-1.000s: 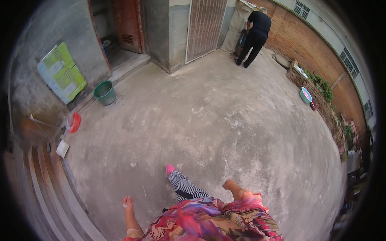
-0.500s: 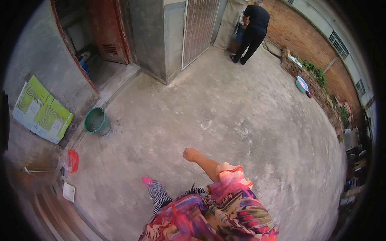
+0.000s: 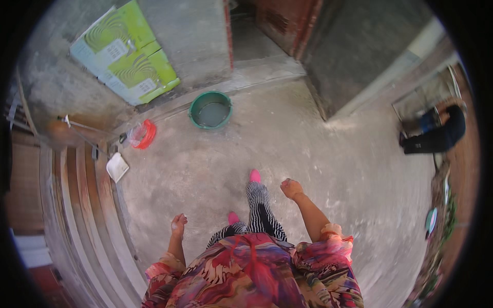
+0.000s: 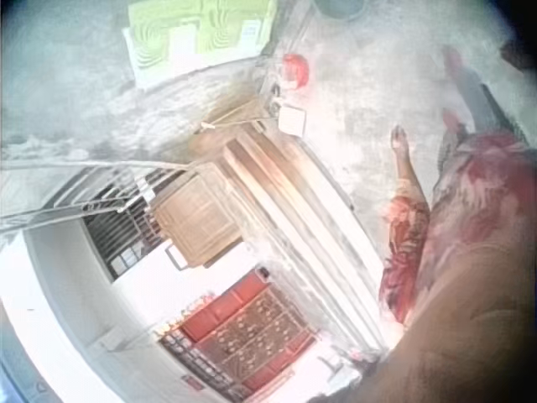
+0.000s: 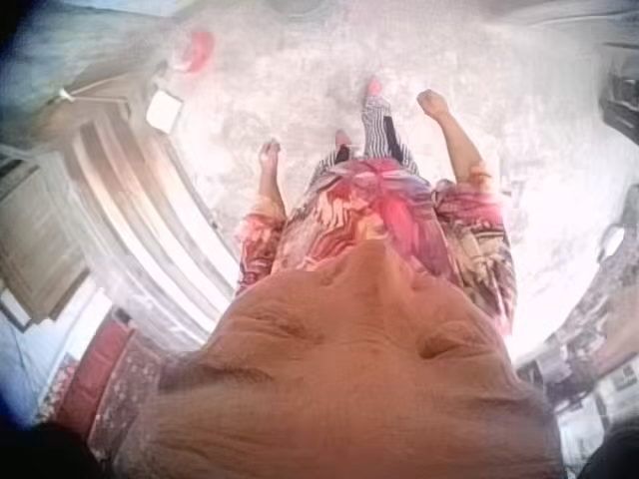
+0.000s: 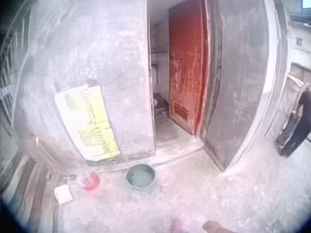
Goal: The person washes clothes by hand in a basin, rinses them, and places them into a washing machine. They then retrieve a power strip, plug it into a wall socket, and connect the washing machine to the power strip.
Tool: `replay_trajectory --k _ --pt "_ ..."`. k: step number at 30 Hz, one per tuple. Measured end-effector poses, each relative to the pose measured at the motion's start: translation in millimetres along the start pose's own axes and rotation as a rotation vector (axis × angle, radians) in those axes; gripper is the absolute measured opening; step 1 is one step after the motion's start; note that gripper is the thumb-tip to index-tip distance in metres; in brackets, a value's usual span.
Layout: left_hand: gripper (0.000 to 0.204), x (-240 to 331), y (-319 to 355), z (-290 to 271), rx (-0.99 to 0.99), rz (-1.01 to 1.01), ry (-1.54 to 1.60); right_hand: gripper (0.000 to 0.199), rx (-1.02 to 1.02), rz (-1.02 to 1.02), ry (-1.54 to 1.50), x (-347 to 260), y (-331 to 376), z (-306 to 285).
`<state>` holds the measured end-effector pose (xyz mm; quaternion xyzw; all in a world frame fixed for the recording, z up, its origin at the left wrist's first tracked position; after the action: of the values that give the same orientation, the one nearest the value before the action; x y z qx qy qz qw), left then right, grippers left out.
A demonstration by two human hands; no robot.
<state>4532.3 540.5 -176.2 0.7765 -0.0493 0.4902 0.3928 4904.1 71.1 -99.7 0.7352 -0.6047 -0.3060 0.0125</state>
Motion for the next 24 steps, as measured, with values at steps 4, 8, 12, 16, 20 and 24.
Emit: replay_trajectory --k 4,8,12,16,20,24 --pt "0.023 -22.5 -14.7 15.3 0.101 -0.092 0.016 0.031 -0.128 -0.112 0.078 -81.2 -130.3 5.6" --pt "0.023 -108.6 15.7 30.1 0.037 -0.337 -0.126 0.031 -0.265 -0.299 0.098 -170.1 -235.5 36.7" --pt "0.026 -99.9 43.6 79.9 0.159 -0.418 0.133 0.031 -0.389 -0.386 0.209 -255.3 -308.5 50.3" --pt "0.022 -104.4 25.3 111.7 0.206 -0.513 0.233 0.033 -0.407 -0.42 0.254 -290.3 -395.8 93.8" --pt "0.03 -98.9 -5.6 150.6 0.236 -0.648 0.296 0.038 -0.507 -0.425 0.398 -321.0 -454.6 151.6" --pt "0.047 -74.2 -30.5 156.3 0.256 -0.809 0.236 0.046 -0.64 -0.366 0.542 -333.4 -503.6 215.6"
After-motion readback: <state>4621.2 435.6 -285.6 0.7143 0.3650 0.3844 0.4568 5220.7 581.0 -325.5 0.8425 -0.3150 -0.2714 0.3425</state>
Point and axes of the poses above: each hand's wrist, its own y-axis away from the middle knuckle, its own z-axis out of the palm, x = y × z, the point moved 9 cm from there along -y, towards the middle knuckle, and after that the axes turned 4 degrees about x, right-handed, at the moved point
